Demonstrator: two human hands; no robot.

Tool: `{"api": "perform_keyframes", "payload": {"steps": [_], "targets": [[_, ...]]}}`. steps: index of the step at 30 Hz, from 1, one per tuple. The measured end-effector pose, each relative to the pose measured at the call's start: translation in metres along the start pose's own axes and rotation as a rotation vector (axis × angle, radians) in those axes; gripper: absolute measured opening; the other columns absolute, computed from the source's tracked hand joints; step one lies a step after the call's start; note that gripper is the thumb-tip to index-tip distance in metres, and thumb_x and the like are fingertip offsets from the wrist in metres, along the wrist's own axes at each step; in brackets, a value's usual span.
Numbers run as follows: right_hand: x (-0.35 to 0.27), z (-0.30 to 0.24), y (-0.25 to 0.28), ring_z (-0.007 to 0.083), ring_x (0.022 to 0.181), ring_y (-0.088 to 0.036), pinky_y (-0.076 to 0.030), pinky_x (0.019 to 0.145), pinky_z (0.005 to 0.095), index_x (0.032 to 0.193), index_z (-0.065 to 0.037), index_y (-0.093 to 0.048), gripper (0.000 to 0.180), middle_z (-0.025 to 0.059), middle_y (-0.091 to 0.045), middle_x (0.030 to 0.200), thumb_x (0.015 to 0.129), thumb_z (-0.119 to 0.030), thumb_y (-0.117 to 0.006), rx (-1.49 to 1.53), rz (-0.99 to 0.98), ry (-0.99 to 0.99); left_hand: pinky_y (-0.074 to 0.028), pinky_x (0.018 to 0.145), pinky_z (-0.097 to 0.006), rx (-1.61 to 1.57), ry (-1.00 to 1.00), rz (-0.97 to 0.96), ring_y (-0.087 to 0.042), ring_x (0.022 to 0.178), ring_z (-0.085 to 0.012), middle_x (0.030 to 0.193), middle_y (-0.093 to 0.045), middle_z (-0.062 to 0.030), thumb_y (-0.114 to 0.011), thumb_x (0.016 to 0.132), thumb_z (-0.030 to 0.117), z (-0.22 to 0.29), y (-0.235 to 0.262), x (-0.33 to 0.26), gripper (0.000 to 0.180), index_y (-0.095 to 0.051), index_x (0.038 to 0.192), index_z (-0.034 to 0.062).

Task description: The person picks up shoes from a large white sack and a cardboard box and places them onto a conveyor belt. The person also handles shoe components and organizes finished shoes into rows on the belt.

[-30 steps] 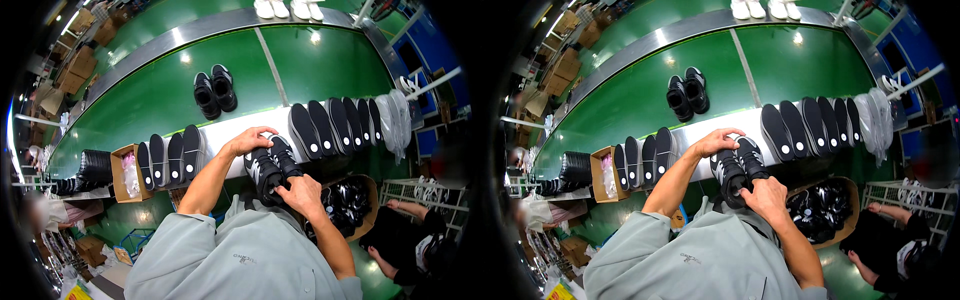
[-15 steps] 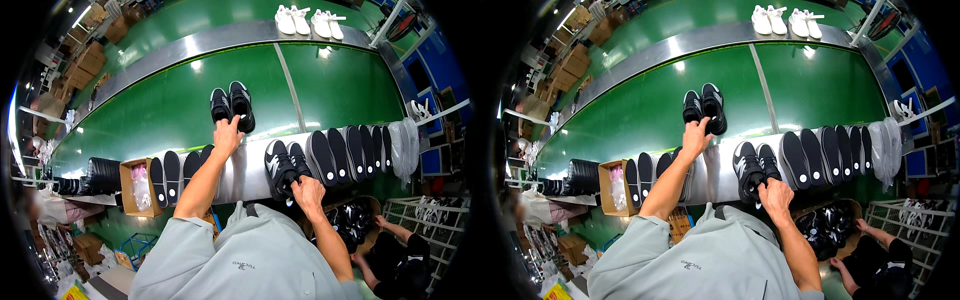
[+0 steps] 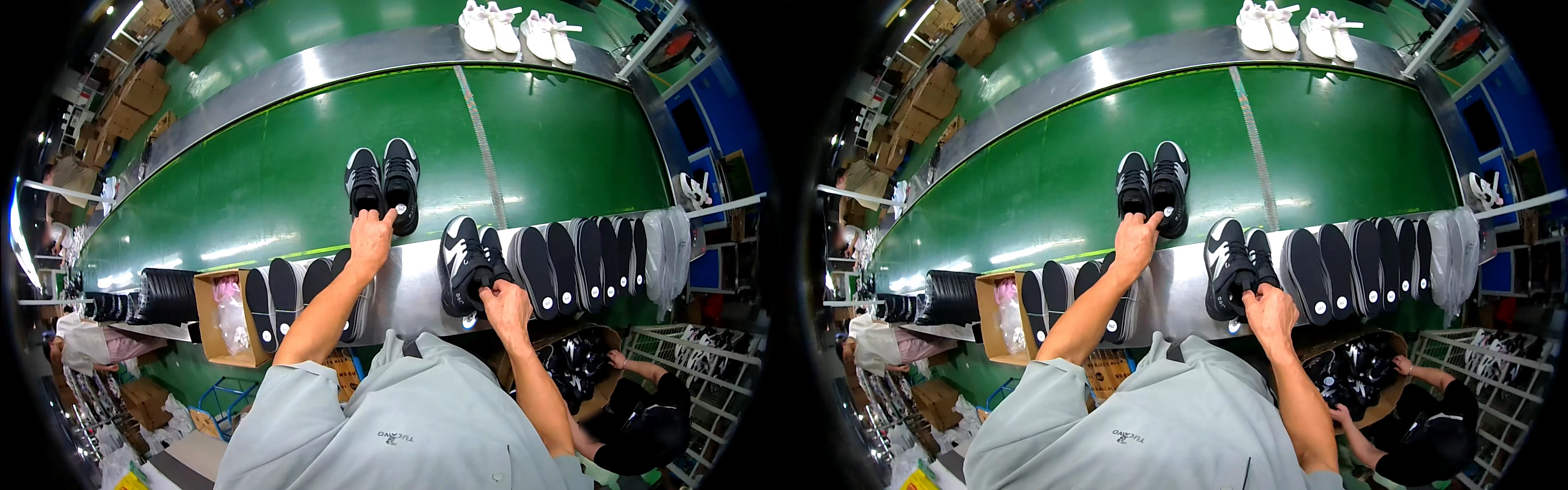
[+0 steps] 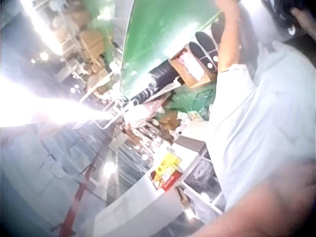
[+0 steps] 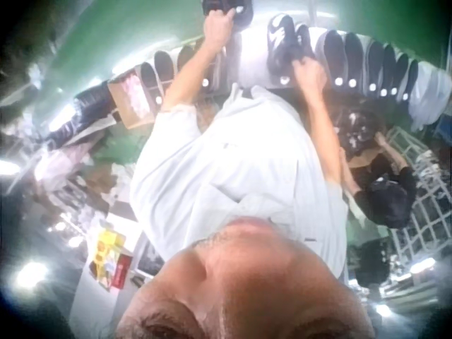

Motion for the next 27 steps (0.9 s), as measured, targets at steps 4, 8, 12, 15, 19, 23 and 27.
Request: {"api": "perform_keyframes", "payload": {"steps": [4, 8, 12, 15, 19, 23, 27], "targets": [[0.001, -0.003, -0.008, 0.0435, 0.079, -0.065, -0.05, 0.073, 0.0501, 0.08, -0.002, -0.069, 0.032, 0.0229, -0.067, 0.077, 0.079, -0.034, -0.065, -0.037, -0.016, -0.024, -0.049, 0.072, -0.043, -0.069, 0.053, -0.006, -0.057, 0.084, -0.032, 0.084, -0.06, -0.0135, -0.074, 0.076, 0.013, -0.002, 0.007, -0.004, 0.041, -0.065, 0.117, 0.0165], [0.004, -0.008, -0.011, 0.0437, 0.08, -0.065, -0.05, 0.074, 0.0502, 0.081, -0.002, -0.07, 0.031, 0.0227, -0.068, 0.078, 0.079, -0.033, -0.065, -0.07, -0.025, -0.01, -0.051, 0.075, -0.045, -0.119, 0.143, -0.164, -0.061, 0.087, -0.035, 0.087, -0.064, -0.0153, -0.075, 0.077, 0.018, -0.013, 0.01, 0.007, 0.042, -0.065, 0.118, 0.017], [0.008, -0.016, -0.007, 0.0435, 0.08, -0.065, -0.05, 0.073, 0.05, 0.08, -0.002, -0.069, 0.031, 0.0221, -0.068, 0.078, 0.078, -0.033, -0.066, -0.114, -0.029, -0.015, -0.053, 0.081, -0.046, -0.25, 0.24, -0.436, -0.067, 0.091, -0.0376, 0.09, -0.07, -0.0187, -0.075, 0.079, 0.031, -0.035, -0.006, 0.026, 0.035, -0.069, 0.109, 0.0136], [0.016, -0.024, 0.001, 0.0437, 0.079, -0.065, -0.05, 0.072, 0.0503, 0.08, -0.003, -0.069, 0.032, 0.0225, -0.067, 0.078, 0.078, -0.035, -0.064, -0.097, 0.004, 0.027, -0.053, 0.079, -0.046, -0.145, 0.173, -0.327, -0.066, 0.087, -0.0371, 0.086, -0.069, -0.0181, -0.074, 0.08, 0.031, -0.034, 0.013, 0.046, 0.031, -0.072, 0.101, 0.0087], [0.052, -0.056, 0.021, 0.0438, 0.079, -0.065, -0.051, 0.072, 0.0507, 0.08, -0.003, -0.069, 0.034, 0.024, -0.067, 0.079, 0.08, -0.036, -0.061, -0.142, 0.043, 0.087, -0.052, 0.078, -0.045, -0.083, 0.166, -0.247, -0.064, 0.087, -0.035, 0.088, -0.068, -0.0167, -0.074, 0.079, 0.028, -0.038, 0.02, 0.05, 0.028, -0.072, 0.099, 0.009], [0.107, -0.084, 0.026, 0.0432, 0.079, -0.067, -0.052, 0.074, 0.051, 0.08, -0.001, -0.069, 0.034, 0.0251, -0.068, 0.08, 0.08, -0.033, -0.06, -0.211, 0.143, 0.144, -0.052, 0.074, -0.045, -0.075, 0.137, -0.225, -0.063, 0.083, -0.0344, 0.084, -0.066, -0.0162, -0.076, 0.077, 0.024, -0.025, 0.013, 0.038, 0.025, -0.072, 0.097, 0.0095], [0.144, -0.103, 0.01, 0.0412, 0.08, -0.068, -0.052, 0.074, 0.0501, 0.077, 0.001, -0.07, 0.032, 0.0237, -0.069, 0.08, 0.081, -0.029, -0.059, -0.25, 0.224, 0.227, -0.051, 0.072, -0.045, -0.054, 0.121, -0.216, -0.061, 0.085, -0.0331, 0.086, -0.065, -0.0147, -0.077, 0.074, 0.021, -0.008, -0.004, 0.019, 0.028, -0.072, 0.099, 0.0112]]}}
Point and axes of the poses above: each hand's wrist, its own x-axis towards the middle knuckle, its own y-axis out of the back of the hand, z = x × y, the point moved 9 cm from there along x, towards the middle knuckle
